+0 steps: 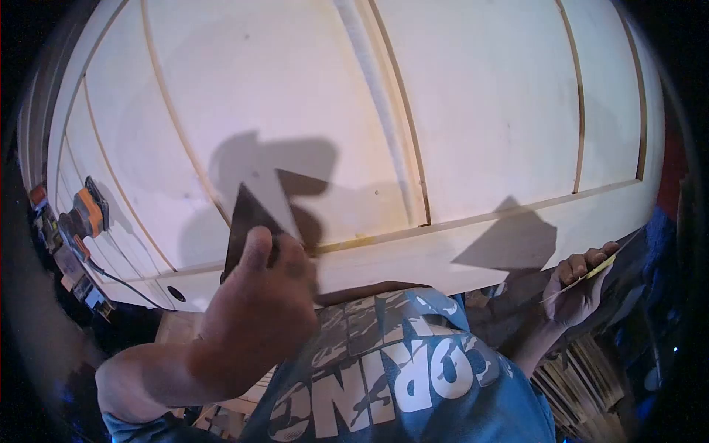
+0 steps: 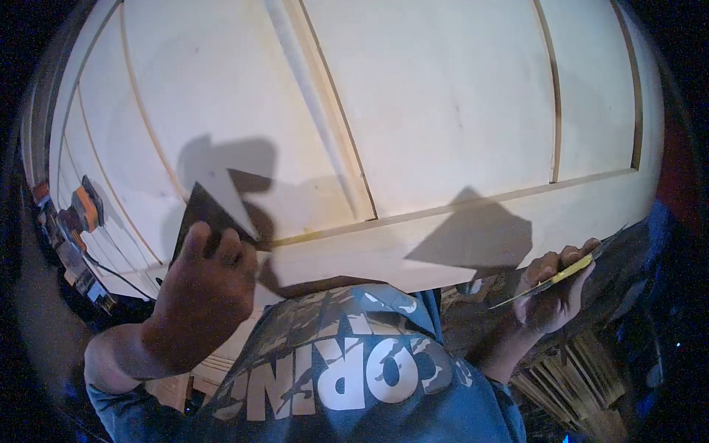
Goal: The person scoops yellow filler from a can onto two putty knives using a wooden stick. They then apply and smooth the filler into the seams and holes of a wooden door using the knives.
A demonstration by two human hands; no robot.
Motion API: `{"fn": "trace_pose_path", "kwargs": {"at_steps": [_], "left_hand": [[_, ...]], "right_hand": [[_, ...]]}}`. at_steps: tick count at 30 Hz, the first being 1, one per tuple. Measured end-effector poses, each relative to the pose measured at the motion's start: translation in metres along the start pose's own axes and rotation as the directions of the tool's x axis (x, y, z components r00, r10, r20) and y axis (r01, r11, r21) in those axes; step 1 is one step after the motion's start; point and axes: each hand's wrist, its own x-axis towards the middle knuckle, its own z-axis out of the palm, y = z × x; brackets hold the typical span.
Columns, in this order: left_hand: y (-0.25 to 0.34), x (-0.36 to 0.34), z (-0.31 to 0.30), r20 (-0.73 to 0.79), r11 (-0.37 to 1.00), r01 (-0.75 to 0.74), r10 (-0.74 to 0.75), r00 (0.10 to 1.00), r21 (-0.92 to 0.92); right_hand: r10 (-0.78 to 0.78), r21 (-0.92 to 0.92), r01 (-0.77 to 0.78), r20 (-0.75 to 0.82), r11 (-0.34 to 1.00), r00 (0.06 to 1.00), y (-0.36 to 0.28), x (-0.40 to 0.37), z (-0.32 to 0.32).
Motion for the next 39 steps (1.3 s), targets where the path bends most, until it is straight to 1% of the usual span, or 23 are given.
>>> {"fn": "trace_pose_path", "kwargs": {"at_steps": [2,3,5,7,10,12,13,16,18,20,22,23,25,26,27,30,33,34,36,37,39], "left_hand": [[-0.003,0.001,-0.003,-0.059,0.999,0.047,-0.047,0.997,-0.014],[-0.006,0.002,-0.005,-0.087,0.998,0.066,-0.067,0.994,-0.016],[-0.002,0.012,-0.018,-0.134,1.000,-0.007,0.006,0.991,-0.003],[0.003,0.024,-0.027,-0.173,0.996,-0.081,0.087,0.981,0.039],[0.001,0.036,-0.038,-0.046,0.984,-0.178,0.177,0.983,-0.025],[0.002,0.034,-0.035,-0.074,0.982,-0.183,0.179,0.981,-0.055],[0.002,0.032,-0.033,-0.084,0.980,-0.188,0.182,0.980,-0.070],[0.004,0.018,-0.010,-0.102,0.988,-0.133,0.141,0.985,0.074],[0.002,0.006,0.010,-0.180,0.995,-0.076,0.085,0.980,0.058],[-0.002,-0.003,0.002,-0.026,0.996,-0.085,0.086,0.996,0.033],[-0.002,-0.002,-0.003,-0.109,0.998,-0.024,0.030,0.994,0.057],[-0.001,0.001,-0.006,-0.153,0.998,0.005,0.006,0.988,0.070],[0.002,0.012,-0.020,-0.176,0.995,-0.044,0.058,0.983,0.084],[0.003,0.019,-0.025,-0.190,0.994,-0.067,0.083,0.978,0.088],[0.003,0.026,-0.027,-0.171,0.983,-0.126,0.149,0.974,0.136],[0.001,0.030,-0.028,-0.125,0.973,-0.209,0.221,0.967,0.097],[0.003,0.016,0.003,-0.188,0.990,-0.113,0.126,0.974,0.079],[0.003,0.008,0.010,-0.174,0.995,-0.084,0.091,0.981,0.044],[-0.002,-0.011,0.024,-0.139,0.999,-0.021,0.016,0.990,-0.034],[-0.008,-0.019,0.030,-0.152,0.997,-0.060,0.066,0.986,0.044],[-0.012,-0.034,0.036,-0.055,0.999,-0.011,0.013,0.998,0.042]], "right_hand": [[0.007,0.004,-0.007,0.030,1.000,1.000,-0.001,0.002,0.000],[0.014,0.022,-0.014,0.012,1.000,1.000,0.000,0.002,0.001],[0.026,0.055,-0.024,-0.031,0.998,0.999,0.002,0.003,0.005],[0.065,0.084,-0.066,0.019,0.994,0.998,0.006,0.005,0.010],[0.087,0.089,-0.094,0.075,0.992,0.993,0.007,0.009,0.011],[0.104,0.063,-0.112,0.114,0.992,0.988,0.008,0.015,0.022],[0.106,0.097,-0.118,0.115,0.988,0.988,0.009,0.017,0.024],[0.095,0.144,-0.113,0.128,0.983,0.987,0.011,0.021,0.024],[0.095,0.152,-0.115,0.138,0.982,0.986,0.011,0.020,0.018],[0.096,0.155,-0.119,0.144,0.981,0.985,0.012,0.019,0.013],[0.100,0.150,-0.123,0.148,0.981,0.984,0.014,0.017,0.011],[0.096,0.160,-0.114,0.118,0.980,0.988,0.015,0.016,0.007],[0.086,0.174,-0.095,0.060,0.980,0.995,0.017,0.011,0.001],[0.094,0.181,-0.104,0.062,0.978,0.994,0.017,0.010,0.002],[0.104,0.184,-0.115,0.066,0.976,0.992,0.017,0.009,0.004],[0.116,0.204,-0.132,0.087,0.970,0.989,0.014,0.012,0.012],[0.143,0.205,-0.157,0.084,0.966,0.986,0.009,0.010,0.013],[0.157,0.203,-0.171,0.082,0.964,0.984,0.008,0.009,0.011],[0.116,0.154,-0.123,0.055,0.980,0.992,0.010,0.006,0.008],[0.093,0.130,-0.098,0.045,0.987,0.995,0.011,0.005,0.009],[0.092,0.129,-0.097,0.039,0.987,0.995,0.015,0.005,0.015]]}}
